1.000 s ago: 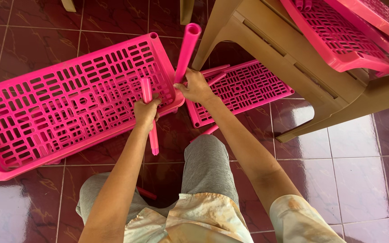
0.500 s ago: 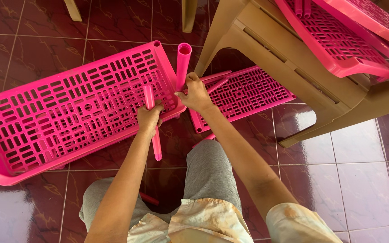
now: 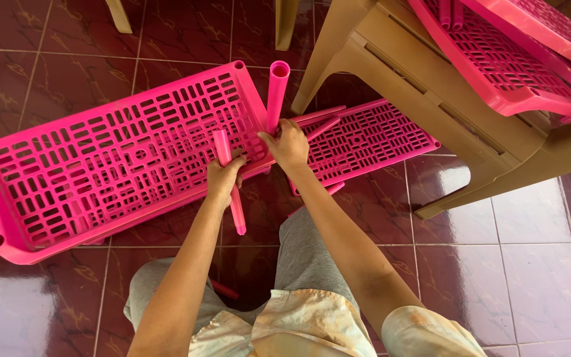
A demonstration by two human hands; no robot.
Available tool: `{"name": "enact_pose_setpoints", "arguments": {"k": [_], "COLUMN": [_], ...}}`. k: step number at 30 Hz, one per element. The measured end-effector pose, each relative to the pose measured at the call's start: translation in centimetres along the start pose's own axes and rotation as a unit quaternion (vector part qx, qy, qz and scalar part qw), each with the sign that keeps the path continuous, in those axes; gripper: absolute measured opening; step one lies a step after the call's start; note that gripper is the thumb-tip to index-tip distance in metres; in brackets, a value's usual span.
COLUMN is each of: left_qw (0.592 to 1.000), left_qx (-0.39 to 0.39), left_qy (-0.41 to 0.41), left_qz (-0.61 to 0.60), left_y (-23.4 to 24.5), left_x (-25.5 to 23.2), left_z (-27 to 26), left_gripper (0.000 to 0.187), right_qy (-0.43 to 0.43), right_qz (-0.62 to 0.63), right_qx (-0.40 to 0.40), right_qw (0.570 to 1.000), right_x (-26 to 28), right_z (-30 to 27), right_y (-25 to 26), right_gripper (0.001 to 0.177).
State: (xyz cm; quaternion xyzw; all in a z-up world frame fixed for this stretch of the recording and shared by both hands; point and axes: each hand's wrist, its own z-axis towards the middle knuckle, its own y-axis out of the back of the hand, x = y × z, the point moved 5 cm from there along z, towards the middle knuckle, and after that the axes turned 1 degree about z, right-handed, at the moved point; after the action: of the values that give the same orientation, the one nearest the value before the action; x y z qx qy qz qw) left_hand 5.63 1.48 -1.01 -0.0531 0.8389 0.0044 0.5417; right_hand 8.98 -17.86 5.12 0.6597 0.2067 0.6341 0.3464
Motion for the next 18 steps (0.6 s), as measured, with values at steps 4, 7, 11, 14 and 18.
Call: {"name": "enact_pose_setpoints", "arguments": {"k": [4, 7, 11, 14, 18], "left_qw": [0.997, 0.994, 0.993, 0.936, 0.813], "left_qx": [0.051, 0.039, 0.02, -0.004, -0.066], "left_qy": [0.004, 0.031, -0.045, -0.125, -0.287], "left_qz": [-0.051, -0.096, 0.108, 0.33, 0.503], "left_y": [1.3, 2.9, 4.8, 5.7, 6.5], "left_x": [-0.4, -0.5, -0.7, -1.1, -1.7], "left_z": [-0.9, -0.9, -1.7, -3.1, -5.8], "left_gripper": [0.04, 0.037, 0.048, 0.056, 0.074], "right_qy": [0.012, -0.013, 0.049, 0.046, 0.0], "right_qz": [0.135, 0.16, 0.192, 0.342, 0.396], "right_qx": [-0.175, -0.213, -0.179, 0.059, 0.099], "right_qw": [0.975, 0.964, 0.964, 0.937, 0.913], "right_x": [-0.9, -2.5, -4.5, -5.5, -6.1], "right_z": [-3.3, -6.1, -5.0, -2.5, -1.8], "right_y": [0.2, -1.7, -3.3, -5.9, -6.6], "right_gripper": [0.067, 0.065, 0.106, 0.09, 0.077]}}
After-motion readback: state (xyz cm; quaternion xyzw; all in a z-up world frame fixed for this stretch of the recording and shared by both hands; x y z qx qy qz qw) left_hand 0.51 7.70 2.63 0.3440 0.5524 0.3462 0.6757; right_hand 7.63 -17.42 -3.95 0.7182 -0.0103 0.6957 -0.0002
